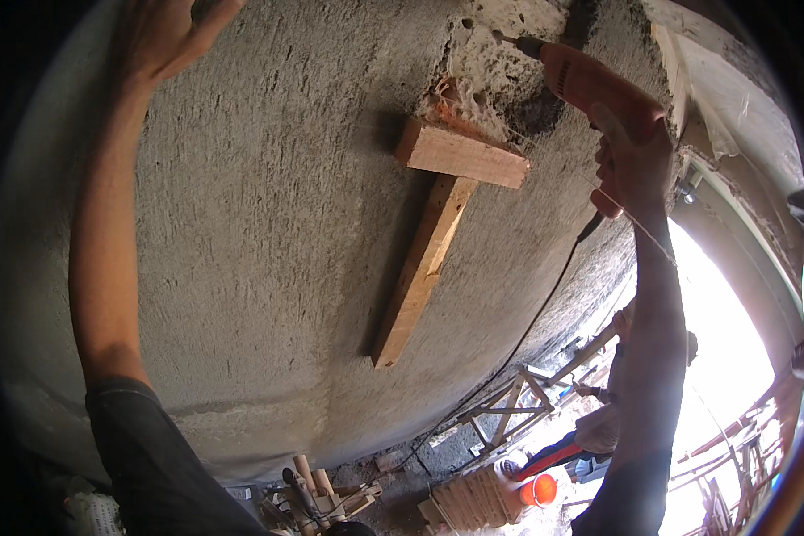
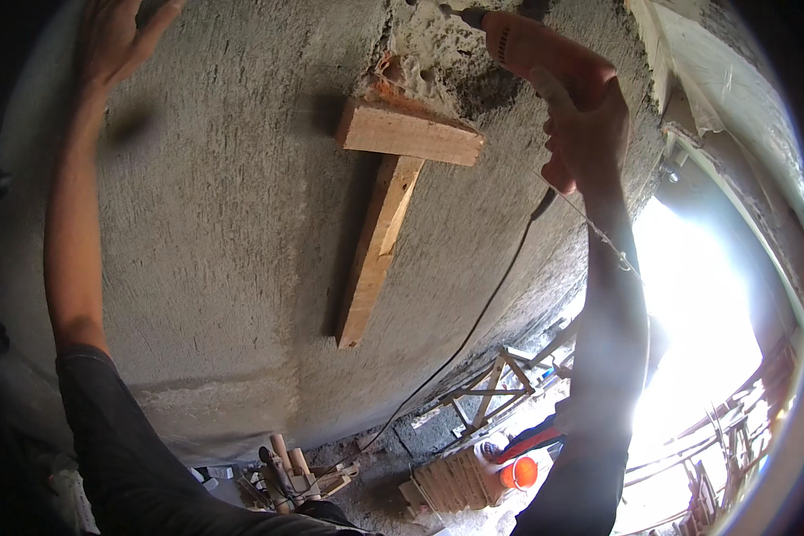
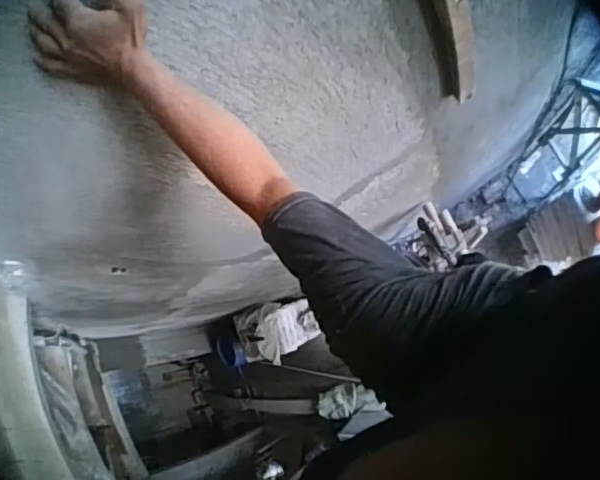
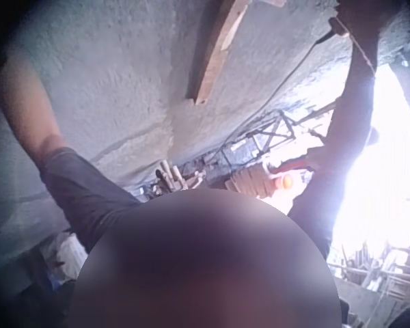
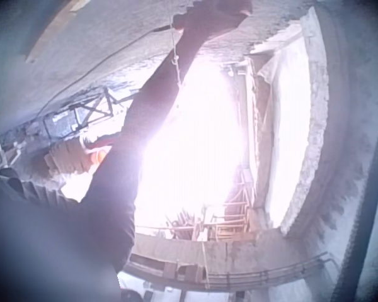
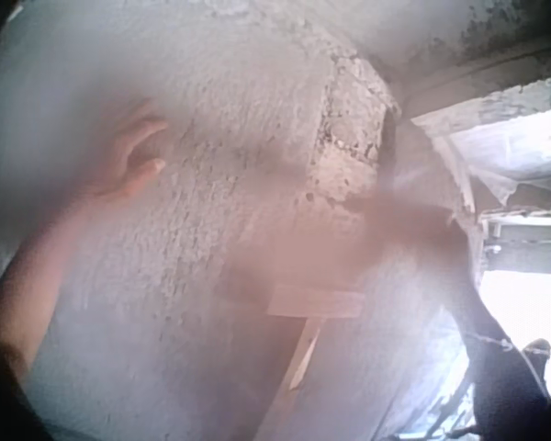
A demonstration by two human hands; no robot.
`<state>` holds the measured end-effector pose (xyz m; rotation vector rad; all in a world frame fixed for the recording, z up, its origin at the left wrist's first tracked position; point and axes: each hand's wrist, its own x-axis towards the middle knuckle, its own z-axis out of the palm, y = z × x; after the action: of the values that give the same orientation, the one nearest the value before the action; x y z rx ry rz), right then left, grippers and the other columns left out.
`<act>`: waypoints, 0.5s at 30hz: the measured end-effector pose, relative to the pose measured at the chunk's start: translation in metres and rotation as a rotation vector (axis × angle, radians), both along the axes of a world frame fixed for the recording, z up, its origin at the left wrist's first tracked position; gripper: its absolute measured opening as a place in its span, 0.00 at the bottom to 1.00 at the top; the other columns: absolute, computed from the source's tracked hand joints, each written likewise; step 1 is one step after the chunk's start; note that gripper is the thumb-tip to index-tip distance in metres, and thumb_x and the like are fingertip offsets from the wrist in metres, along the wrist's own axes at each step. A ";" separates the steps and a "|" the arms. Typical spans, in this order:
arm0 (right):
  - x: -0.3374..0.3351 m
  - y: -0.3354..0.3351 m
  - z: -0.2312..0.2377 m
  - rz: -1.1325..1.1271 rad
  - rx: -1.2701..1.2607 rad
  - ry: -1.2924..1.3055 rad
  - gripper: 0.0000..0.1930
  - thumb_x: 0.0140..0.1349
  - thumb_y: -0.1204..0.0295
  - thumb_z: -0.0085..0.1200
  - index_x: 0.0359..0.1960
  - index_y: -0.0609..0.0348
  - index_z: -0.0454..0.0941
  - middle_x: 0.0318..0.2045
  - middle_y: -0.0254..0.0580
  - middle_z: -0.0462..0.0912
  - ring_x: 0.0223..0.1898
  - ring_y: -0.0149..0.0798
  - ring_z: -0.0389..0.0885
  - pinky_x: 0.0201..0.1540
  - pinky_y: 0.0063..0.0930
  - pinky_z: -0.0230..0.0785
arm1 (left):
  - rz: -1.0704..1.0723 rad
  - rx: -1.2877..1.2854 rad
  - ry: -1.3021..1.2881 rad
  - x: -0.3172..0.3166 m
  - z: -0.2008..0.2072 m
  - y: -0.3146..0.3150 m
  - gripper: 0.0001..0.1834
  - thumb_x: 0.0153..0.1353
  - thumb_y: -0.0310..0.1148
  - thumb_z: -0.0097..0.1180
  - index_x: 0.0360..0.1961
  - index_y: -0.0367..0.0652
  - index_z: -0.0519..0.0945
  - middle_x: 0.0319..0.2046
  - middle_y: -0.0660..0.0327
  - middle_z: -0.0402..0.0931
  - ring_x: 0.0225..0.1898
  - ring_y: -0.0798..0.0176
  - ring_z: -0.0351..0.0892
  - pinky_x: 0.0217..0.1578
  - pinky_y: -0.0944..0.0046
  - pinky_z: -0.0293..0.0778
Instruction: The person uses a corded rotary hammer drill to bore holes into a concrete ceiling. They hold the tool with both hands, advance the bit into the ceiling, and periodically withdraw it to clear dust. A wooden T-shaped support is visible on the ceiling nearby.
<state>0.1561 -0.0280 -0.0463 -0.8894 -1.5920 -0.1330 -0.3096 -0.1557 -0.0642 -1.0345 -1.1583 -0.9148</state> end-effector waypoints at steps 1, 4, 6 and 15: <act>-0.002 0.000 -0.007 0.004 0.009 0.012 0.30 0.58 0.55 0.77 0.51 0.65 0.77 0.24 0.39 0.84 0.21 0.30 0.84 0.22 0.26 0.77 | 0.007 0.005 0.017 -0.002 0.001 0.001 0.31 0.62 0.37 0.67 0.67 0.44 0.79 0.76 0.48 0.65 0.78 0.44 0.58 0.78 0.42 0.51; -0.014 -0.003 -0.022 -0.078 0.080 0.012 0.33 0.58 0.56 0.78 0.54 0.66 0.76 0.23 0.40 0.84 0.21 0.31 0.84 0.22 0.27 0.77 | -0.022 0.019 0.021 -0.012 0.005 0.005 0.32 0.61 0.39 0.68 0.67 0.45 0.79 0.75 0.47 0.65 0.78 0.43 0.58 0.77 0.41 0.52; -0.023 -0.008 -0.024 -0.029 0.037 0.042 0.32 0.58 0.56 0.77 0.55 0.65 0.76 0.26 0.40 0.85 0.21 0.31 0.84 0.22 0.27 0.77 | -0.019 0.010 0.023 -0.020 0.006 0.008 0.32 0.60 0.40 0.68 0.67 0.45 0.79 0.75 0.47 0.65 0.78 0.42 0.58 0.77 0.40 0.52; -0.030 -0.010 -0.007 -0.047 0.390 -0.308 0.27 0.60 0.60 0.75 0.56 0.57 0.78 0.46 0.45 0.90 0.48 0.41 0.90 0.54 0.38 0.81 | -0.183 0.031 0.098 -0.039 0.013 0.028 0.33 0.61 0.40 0.68 0.67 0.45 0.78 0.75 0.46 0.65 0.79 0.40 0.56 0.77 0.39 0.51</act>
<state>0.1256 -0.0375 -0.0536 -0.6197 -1.7472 -0.6173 -0.3488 -0.1274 -0.0512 -1.1613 -0.9769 -1.0112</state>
